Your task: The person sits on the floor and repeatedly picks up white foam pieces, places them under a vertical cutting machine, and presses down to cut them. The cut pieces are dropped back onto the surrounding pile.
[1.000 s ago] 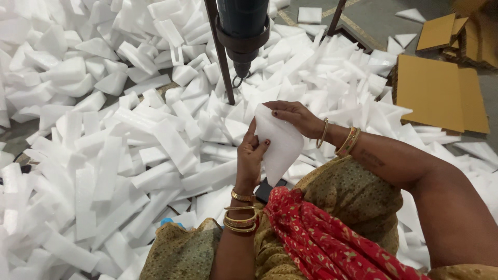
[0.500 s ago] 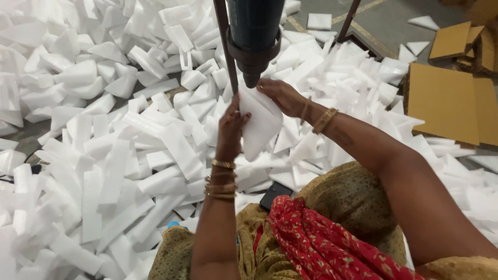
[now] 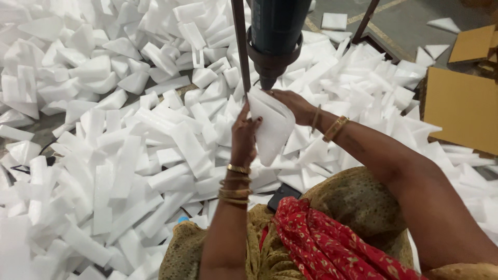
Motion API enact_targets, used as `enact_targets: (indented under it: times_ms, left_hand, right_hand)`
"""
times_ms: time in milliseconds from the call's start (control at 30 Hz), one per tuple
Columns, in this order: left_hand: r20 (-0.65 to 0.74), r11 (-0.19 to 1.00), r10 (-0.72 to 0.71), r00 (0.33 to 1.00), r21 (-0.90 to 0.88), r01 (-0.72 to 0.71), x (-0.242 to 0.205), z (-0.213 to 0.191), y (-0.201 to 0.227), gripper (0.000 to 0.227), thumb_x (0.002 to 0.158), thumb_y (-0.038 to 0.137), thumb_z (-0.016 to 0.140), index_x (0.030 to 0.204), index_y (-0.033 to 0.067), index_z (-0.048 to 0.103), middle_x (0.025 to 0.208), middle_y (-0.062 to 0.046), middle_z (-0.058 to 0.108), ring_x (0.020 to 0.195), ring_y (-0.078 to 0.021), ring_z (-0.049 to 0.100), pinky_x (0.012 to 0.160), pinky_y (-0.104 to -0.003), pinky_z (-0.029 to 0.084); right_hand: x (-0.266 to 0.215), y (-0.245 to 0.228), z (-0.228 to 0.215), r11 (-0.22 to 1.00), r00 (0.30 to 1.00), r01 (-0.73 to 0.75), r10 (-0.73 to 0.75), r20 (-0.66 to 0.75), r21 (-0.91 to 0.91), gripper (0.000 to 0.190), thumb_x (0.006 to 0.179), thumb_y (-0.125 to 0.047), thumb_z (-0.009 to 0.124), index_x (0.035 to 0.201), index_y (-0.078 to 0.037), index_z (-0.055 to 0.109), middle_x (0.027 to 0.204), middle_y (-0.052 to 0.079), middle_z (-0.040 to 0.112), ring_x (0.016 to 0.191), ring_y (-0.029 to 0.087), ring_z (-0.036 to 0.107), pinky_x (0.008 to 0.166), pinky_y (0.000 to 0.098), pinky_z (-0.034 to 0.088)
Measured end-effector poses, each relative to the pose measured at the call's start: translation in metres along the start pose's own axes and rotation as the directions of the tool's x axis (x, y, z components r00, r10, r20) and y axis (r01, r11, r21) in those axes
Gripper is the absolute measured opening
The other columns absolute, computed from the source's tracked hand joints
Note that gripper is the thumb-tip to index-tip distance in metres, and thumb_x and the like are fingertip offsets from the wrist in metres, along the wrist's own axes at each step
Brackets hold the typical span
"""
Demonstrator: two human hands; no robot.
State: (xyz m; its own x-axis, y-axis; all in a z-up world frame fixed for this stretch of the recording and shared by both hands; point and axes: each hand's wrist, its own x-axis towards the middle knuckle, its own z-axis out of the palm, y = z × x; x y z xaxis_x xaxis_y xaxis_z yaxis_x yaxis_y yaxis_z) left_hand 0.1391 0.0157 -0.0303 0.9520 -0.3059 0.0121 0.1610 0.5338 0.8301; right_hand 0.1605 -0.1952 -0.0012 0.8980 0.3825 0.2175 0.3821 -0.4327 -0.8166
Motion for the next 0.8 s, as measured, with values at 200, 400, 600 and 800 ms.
enact_targets:
  times_ms: [200,400,600,800]
  left_hand:
    - [-0.042,1.000,0.013,0.999,0.020,-0.012,-0.058,0.032,-0.027,0.070,0.093,-0.009,0.055,0.160,0.0029,0.035,0.139,-0.019,0.061,0.114,-0.0190,0.063,0.096,-0.032,0.055]
    - [-0.030,0.996,0.021,0.999,0.093,-0.018,-0.091,0.059,-0.024,0.068,0.095,-0.009,0.055,0.159,0.0049,0.036,0.146,-0.019,0.057,0.119,-0.0187,0.061,0.099,-0.033,0.053]
    - [-0.027,0.983,0.040,0.999,0.179,-0.034,-0.104,0.069,-0.024,0.069,0.096,-0.008,0.055,0.160,0.0061,0.034,0.154,-0.019,0.051,0.127,-0.0183,0.058,0.102,-0.030,0.051]
    - [0.024,0.986,0.032,0.999,0.166,-0.035,-0.106,0.066,-0.030,0.070,0.095,-0.009,0.055,0.160,0.0062,0.034,0.153,-0.015,0.051,0.127,-0.0155,0.057,0.103,-0.028,0.051]
  right_hand:
    - [-0.054,-0.027,0.008,0.771,0.949,-0.314,0.237,0.207,0.553,0.056,0.108,-0.035,0.040,0.159,-0.011,0.038,0.134,0.012,0.065,0.115,0.017,0.066,0.097,0.0325,0.057]
    - [-0.085,-0.025,0.008,0.812,0.948,-0.318,0.256,0.190,0.490,0.055,0.109,-0.033,0.038,0.160,-0.012,0.035,0.130,0.011,0.068,0.108,0.015,0.068,0.094,0.0309,0.059]
    - [-0.098,-0.026,0.013,0.879,0.946,-0.324,0.295,0.134,0.351,0.054,0.108,-0.029,0.037,0.160,-0.016,0.038,0.122,0.010,0.071,0.098,0.014,0.070,0.089,0.0302,0.060]
    - [-0.102,-0.028,0.014,0.881,0.961,-0.277,0.255,0.108,0.384,0.051,0.111,-0.030,0.036,0.160,-0.017,0.037,0.126,0.010,0.069,0.105,0.015,0.069,0.094,0.0319,0.059]
